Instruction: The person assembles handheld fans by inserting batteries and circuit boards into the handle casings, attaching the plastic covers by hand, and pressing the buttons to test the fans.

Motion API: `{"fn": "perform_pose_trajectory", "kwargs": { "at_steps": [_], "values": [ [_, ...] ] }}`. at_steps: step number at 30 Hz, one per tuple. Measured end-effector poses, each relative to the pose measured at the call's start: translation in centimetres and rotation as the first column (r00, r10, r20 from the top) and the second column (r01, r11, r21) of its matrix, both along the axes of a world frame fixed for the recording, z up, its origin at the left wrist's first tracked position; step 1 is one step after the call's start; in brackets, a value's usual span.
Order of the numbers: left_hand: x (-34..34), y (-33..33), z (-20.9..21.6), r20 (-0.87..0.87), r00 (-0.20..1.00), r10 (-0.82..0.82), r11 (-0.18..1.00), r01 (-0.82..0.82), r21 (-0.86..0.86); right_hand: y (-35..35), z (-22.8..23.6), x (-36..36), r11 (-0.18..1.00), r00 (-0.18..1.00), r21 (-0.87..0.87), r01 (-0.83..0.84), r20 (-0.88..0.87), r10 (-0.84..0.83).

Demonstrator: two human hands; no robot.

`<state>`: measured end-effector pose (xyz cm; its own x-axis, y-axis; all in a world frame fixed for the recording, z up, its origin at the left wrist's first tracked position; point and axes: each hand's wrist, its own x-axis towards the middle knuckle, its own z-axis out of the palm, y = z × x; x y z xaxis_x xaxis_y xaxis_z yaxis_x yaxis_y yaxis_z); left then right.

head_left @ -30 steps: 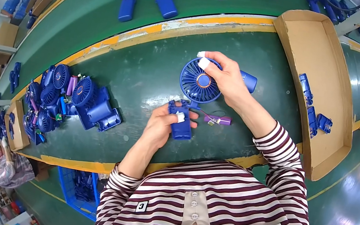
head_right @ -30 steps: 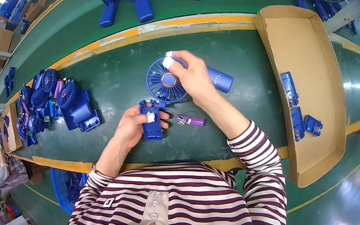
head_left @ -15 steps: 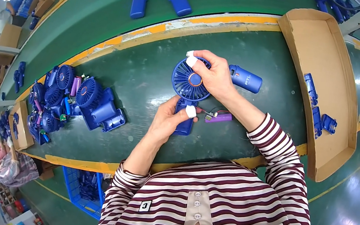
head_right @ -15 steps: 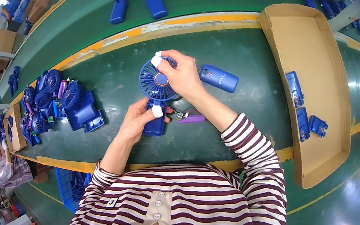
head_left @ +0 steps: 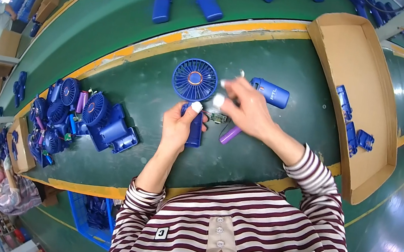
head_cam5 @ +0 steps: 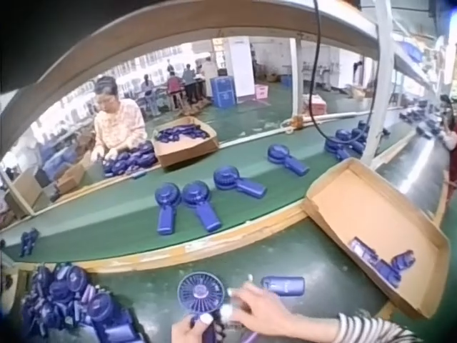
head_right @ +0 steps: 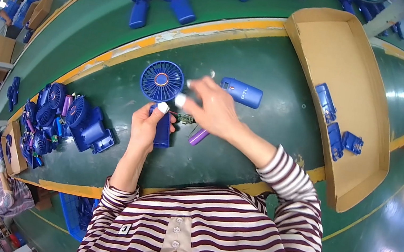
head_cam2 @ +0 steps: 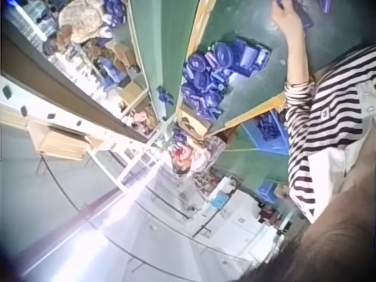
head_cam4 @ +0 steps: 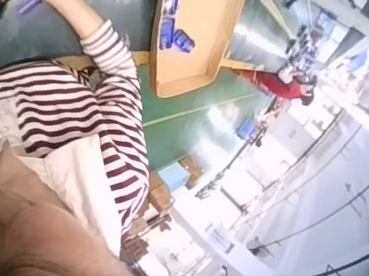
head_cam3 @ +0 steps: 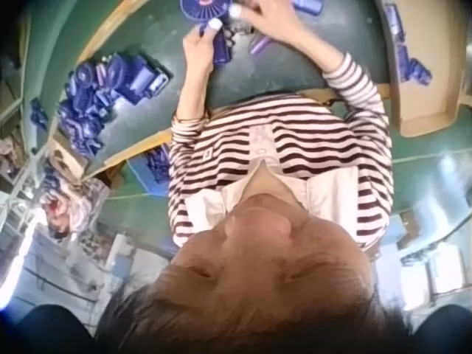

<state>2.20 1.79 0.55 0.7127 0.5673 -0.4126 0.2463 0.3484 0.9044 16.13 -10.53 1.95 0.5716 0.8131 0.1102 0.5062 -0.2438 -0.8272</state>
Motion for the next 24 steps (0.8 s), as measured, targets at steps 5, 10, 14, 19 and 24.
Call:
{"fn": "perform_pose_trajectory", "kwargs": {
  "at_steps": [5, 10, 14, 19, 24],
  "values": [
    [1.3, -0.1, 0.9, 0.051, 0.994, 0.101, 0.989, -0.095, -0.110, -2.1, -1.2, -1.5, 0.992, 0.957, -0.026, -0.127, 0.261, 0.129],
    [1.8, -0.6, 0.9, 0.129, 0.981, 0.146, 0.941, -0.097, -0.325, -1.8, -2.4, -2.5, 0.991, 0.938, 0.103, -0.090, 0.342, 0.050],
    [2.3, -1.3, 1.8, 0.200, 0.967, 0.160, 0.960, -0.105, -0.258, -1.7, -3.3, -2.0, 0.963, 0.983, 0.248, -0.106, 0.172, 0.064],
    [2.5, -1.3, 3.5, 0.391, 0.920, -0.001, 0.967, 0.102, -0.236, -2.4, -2.9, -1.0, 0.926, 0.604, 0.354, -0.130, -0.713, 0.358],
    [3.0, -0.9, 6.0, 0.478, 0.874, -0.089, 0.949, 0.220, -0.226, -2.8, -2.4, -0.7, 0.825, 0.156, 0.540, -0.164, -0.812, 0.562]
  ]
}}
